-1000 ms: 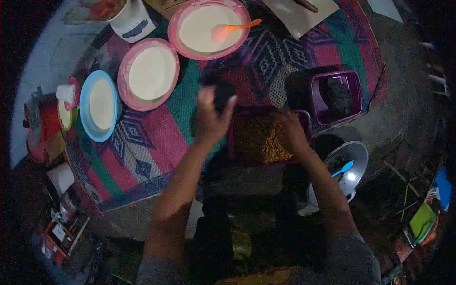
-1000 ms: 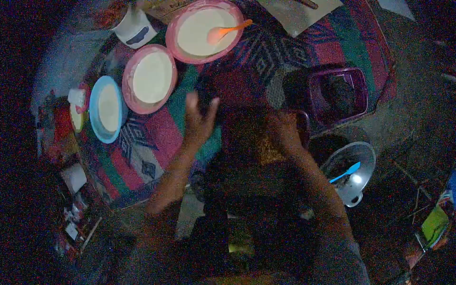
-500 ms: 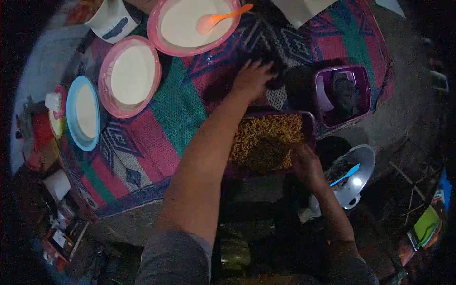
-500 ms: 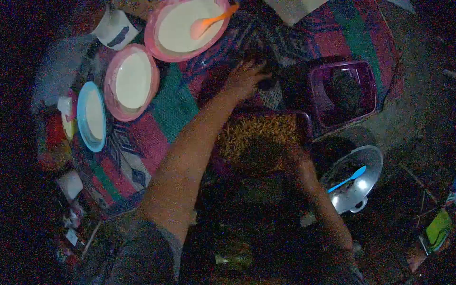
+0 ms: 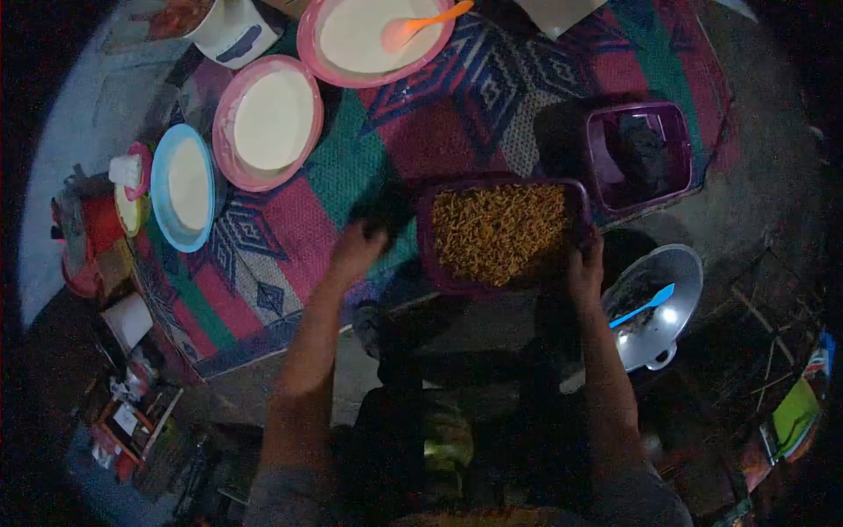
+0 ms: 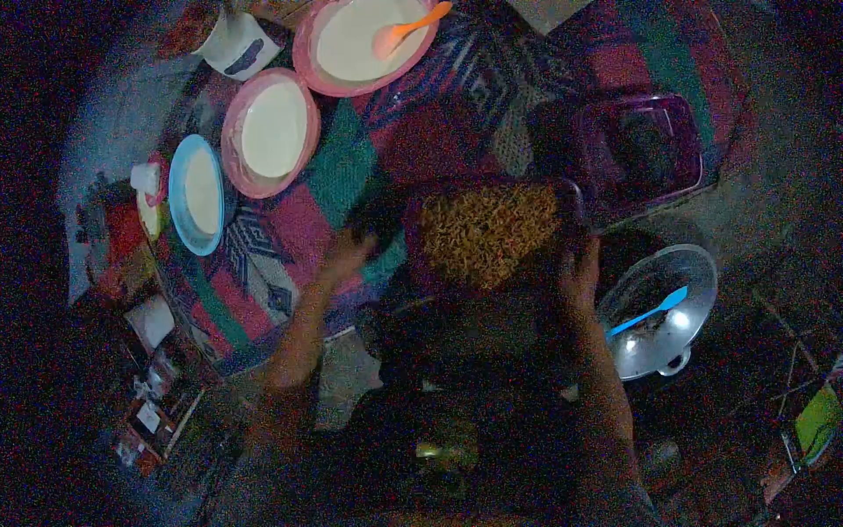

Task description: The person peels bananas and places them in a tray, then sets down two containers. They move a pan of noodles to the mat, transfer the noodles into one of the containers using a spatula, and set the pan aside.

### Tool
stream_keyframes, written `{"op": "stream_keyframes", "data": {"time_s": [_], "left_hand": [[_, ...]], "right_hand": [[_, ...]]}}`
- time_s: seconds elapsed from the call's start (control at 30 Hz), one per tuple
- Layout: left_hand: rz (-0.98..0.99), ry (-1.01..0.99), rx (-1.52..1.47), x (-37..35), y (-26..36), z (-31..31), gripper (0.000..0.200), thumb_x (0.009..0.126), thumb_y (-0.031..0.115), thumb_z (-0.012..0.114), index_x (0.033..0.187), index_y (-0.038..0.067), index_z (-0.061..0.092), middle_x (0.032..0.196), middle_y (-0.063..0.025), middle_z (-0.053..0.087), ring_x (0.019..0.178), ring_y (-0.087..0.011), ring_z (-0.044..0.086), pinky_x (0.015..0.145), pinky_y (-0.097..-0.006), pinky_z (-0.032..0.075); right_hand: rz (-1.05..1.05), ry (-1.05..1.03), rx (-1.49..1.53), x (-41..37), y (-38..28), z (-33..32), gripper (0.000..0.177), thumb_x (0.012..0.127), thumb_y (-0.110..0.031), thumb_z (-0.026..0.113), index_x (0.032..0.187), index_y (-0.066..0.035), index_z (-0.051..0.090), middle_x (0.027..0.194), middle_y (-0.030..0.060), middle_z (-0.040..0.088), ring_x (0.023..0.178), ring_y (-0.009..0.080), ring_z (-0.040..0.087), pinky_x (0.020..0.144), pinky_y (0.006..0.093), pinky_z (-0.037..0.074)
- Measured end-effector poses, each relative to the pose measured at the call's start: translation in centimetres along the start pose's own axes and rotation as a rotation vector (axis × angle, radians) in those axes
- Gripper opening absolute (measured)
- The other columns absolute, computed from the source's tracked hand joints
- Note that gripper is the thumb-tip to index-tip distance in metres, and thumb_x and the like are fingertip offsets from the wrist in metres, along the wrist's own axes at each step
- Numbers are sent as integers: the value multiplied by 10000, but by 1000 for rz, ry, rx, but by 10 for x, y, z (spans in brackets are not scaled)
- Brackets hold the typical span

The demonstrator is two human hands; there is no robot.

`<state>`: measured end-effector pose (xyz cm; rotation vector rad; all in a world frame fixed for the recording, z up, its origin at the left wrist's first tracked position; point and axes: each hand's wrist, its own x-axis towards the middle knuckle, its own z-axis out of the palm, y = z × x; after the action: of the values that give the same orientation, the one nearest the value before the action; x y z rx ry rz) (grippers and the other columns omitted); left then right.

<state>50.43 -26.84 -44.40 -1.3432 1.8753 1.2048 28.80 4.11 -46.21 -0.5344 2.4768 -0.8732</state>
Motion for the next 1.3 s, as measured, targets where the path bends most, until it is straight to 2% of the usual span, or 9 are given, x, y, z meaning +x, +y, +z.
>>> {"op": "stream_keyframes", "data": {"time_s": [0.07,0.43,0.5,0.67,0.77,0.87,1.0,1.1,1.3], "left_hand": [[264,-178,-103,-24,-33,39,492,746,242,542,1175,50,399,1166,-219,419,1107,-312,397,912,-351,334],[117,-172,-374,-69,-68,71,579,752,229,558,1231,47,288,1236,-171,343,1132,-293,355,932,-358,298],[78,-123,-524,-85,-108,63,570,758,236,556,1226,46,293,1227,-154,345,1105,-266,370,915,-355,308],[-170,-127,-673,-112,-168,16,508,763,258,544,1181,55,340,1036,-105,474,924,-217,492,769,-337,405],[-271,-101,-794,-102,-221,9,446,772,252,526,1141,59,367,922,-79,503,787,-185,508,689,-330,423],[-292,-15,-970,-100,-266,20,386,783,242,506,1104,62,389,830,-58,512,661,-155,507,618,-327,431],[-170,481,-1126,-143,-223,20,332,789,152,481,1094,67,383,832,-65,517,634,-156,513,580,-299,435],[-222,359,-1113,-174,-130,36,405,810,271,465,1149,88,338,1000,-94,462,850,-210,483,730,-335,417],[-175,291,-1628,-224,43,64,523,850,453,352,1230,105,265,1207,-124,306,1129,-258,319,946,-406,261]], "right_hand": [[19,42,75,2,11,8,462,830,-116,422,1239,12,250,1203,191,363,1124,305,344,920,343,283],[177,149,409,-19,-68,31,382,838,-139,412,1181,5,325,1101,168,426,1008,258,416,864,336,315],[-142,57,118,-25,-84,51,355,834,-118,405,1166,-7,347,1041,157,450,962,237,441,850,326,329],[321,-226,580,-28,-132,159,327,797,3,398,1122,-5,373,1023,169,447,943,271,451,839,372,350],[-204,-158,117,-38,-163,194,335,769,32,413,1100,-7,378,1041,214,428,926,348,455,814,399,364],[-198,-310,108,-42,-174,210,396,762,-16,464,1142,-15,354,1072,220,411,948,368,432,824,419,350],[-399,-449,-152,-60,-213,150,513,774,-182,519,1217,-46,300,1149,210,372,1082,369,343,885,474,292],[-267,-1019,272,-108,-221,113,605,770,-309,559,1247,-68,275,1252,186,304,1201,332,235,975,453,221],[138,-977,328,-80,-221,43,636,742,-262,610,1257,-112,269,1254,150,327,1155,271,336,974,371,262]]}}
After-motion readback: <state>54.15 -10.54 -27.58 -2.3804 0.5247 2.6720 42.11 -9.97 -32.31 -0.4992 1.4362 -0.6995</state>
